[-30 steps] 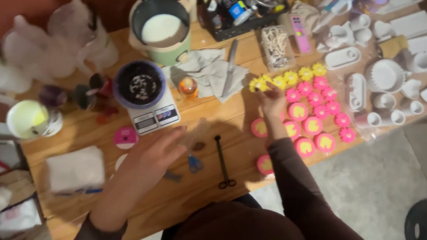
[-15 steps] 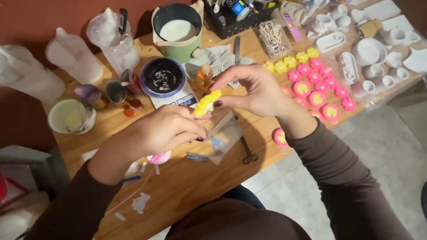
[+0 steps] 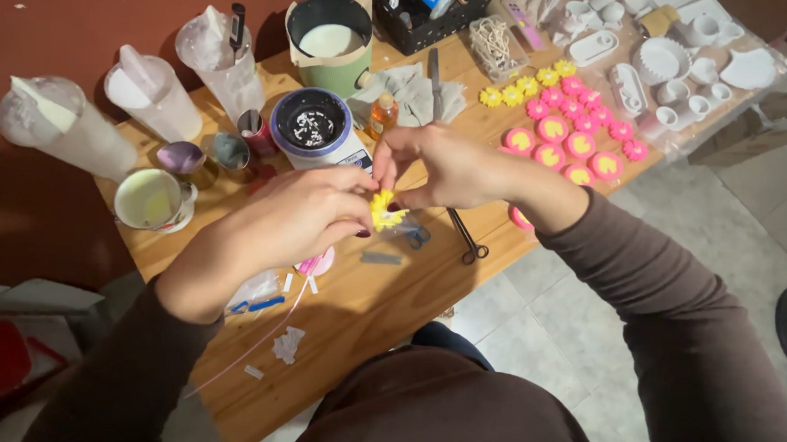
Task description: Packaging small flower-shaped candles into individual plastic bags and tying them with ribbons.
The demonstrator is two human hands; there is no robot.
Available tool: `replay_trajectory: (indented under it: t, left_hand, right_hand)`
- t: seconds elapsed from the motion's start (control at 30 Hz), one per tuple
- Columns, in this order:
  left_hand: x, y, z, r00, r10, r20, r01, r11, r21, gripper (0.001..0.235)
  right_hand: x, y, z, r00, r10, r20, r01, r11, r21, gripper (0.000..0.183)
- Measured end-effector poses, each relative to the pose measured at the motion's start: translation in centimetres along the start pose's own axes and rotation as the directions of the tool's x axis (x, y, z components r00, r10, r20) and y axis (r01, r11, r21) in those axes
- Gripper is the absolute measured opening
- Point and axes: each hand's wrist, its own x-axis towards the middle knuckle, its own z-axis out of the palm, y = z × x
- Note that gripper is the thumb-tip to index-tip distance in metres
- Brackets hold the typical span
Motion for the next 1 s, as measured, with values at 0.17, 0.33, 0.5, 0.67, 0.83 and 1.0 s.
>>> replay_trajectory:
  t: [0.17,0.33,0.5,0.67,0.83,1.0]
  left_hand:
    - [-0.8,1.2,-0.4,0.997,0.001,-0.073,-0.009,0.994,-0.109,0.012]
    - [-1.6,1.7,-0.2,0.990,0.008,-0.138,-0.031,0.986,-0.164,0.010]
    - [-2.1,1.0,-0.2,0.994,0.053,-0.092,-0.070,0.980,-0.188,0.010]
    - [-1.6,2.0,0.1,0.993,0.035,-0.109,-0.057,0.977,-0.205,0.010]
    - [-1.1,3.0,0.0,0.975,0.084,-0.203,-0.105,0.990,-0.094,0.015]
    - [-1.8,3.2,0.3,0.952,0.061,-0.301,-0.137,0.962,-0.238,0.029]
  right_hand:
    - [-0.2,1.8,1.7,1.000,0.006,0.026,-0.012,0.971,0.239,0.039]
    - [-0.3,3.9,2.9,0.994,-0.005,0.111,-0.052,0.859,0.509,0.039]
    - [-0.5,3.6,3.0,0.979,-0.007,0.206,-0.127,0.765,0.632,0.042]
    - [-0.3,2.2,3.9,0.968,0.030,0.248,-0.188,0.742,0.644,0.047]
    - [-0.4,2.5,4.8,0.979,-0.001,0.202,-0.135,0.737,0.662,0.050]
    - [-0.2,1.6,5.1,0.974,-0.033,0.224,-0.141,0.684,0.715,0.053]
